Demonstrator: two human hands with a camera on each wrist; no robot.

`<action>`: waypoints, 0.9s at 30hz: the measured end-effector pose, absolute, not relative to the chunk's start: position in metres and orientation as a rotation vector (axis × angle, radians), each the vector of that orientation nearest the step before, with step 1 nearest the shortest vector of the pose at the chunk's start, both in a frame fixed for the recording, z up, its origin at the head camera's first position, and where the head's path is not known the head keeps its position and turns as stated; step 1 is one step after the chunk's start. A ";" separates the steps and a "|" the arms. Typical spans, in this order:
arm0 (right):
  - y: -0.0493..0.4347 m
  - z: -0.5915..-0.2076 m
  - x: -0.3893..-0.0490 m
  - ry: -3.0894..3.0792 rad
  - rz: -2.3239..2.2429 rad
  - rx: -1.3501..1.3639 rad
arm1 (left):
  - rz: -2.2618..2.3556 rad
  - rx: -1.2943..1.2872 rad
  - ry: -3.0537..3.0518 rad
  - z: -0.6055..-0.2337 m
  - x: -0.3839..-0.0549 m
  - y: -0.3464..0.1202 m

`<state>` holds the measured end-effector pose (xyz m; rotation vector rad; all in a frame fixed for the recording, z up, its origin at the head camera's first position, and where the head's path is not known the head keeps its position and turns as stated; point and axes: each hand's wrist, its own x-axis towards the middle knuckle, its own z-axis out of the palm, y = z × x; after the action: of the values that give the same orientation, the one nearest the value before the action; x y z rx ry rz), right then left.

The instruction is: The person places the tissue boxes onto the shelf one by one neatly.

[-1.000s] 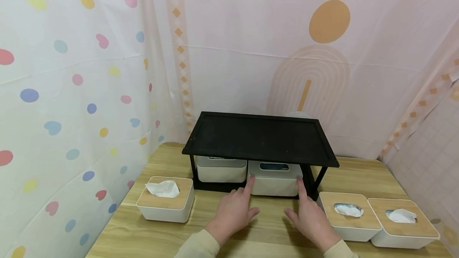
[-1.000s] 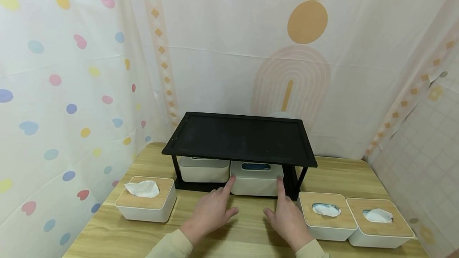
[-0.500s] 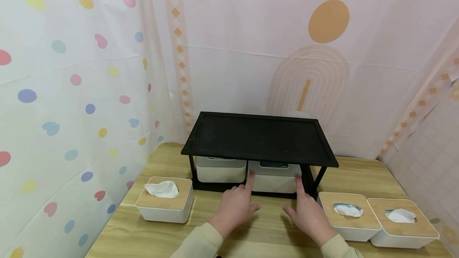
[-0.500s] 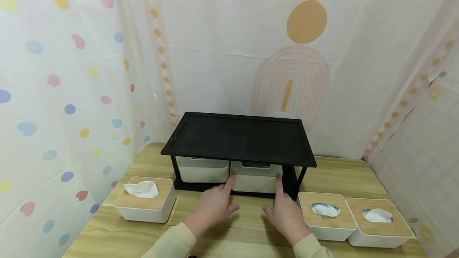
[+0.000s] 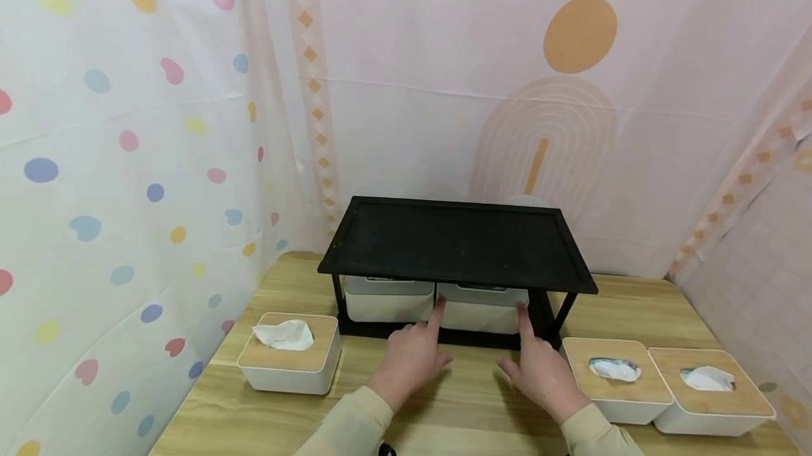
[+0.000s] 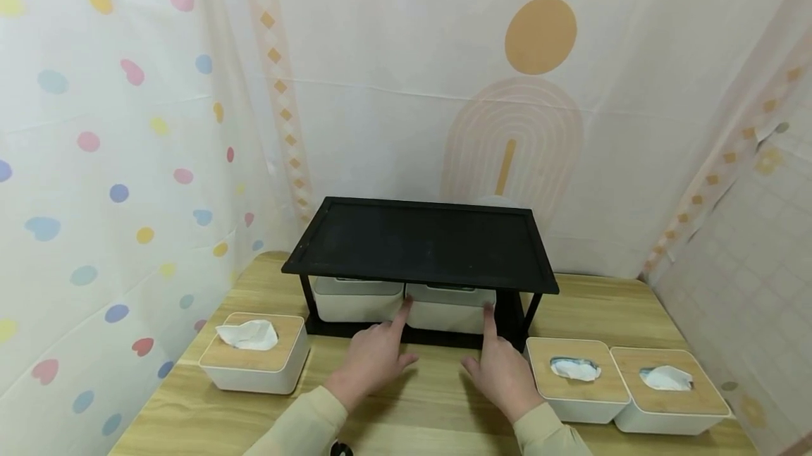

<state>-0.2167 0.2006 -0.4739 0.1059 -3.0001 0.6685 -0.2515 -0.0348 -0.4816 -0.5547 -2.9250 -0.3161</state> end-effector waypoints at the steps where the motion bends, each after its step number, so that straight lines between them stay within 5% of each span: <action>1: 0.200 -0.474 -0.217 -2.998 0.673 0.109 | -0.310 -0.553 -2.917 -0.482 -0.252 -0.035; 27: 0.197 -0.470 -0.232 -3.004 0.638 0.043 | -0.226 -0.545 -2.750 -0.477 -0.270 -0.036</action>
<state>-0.2315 0.1971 -0.4698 0.0425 -3.0044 0.6383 -0.2697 -0.0364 -0.4767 -0.5447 -2.7496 -0.2255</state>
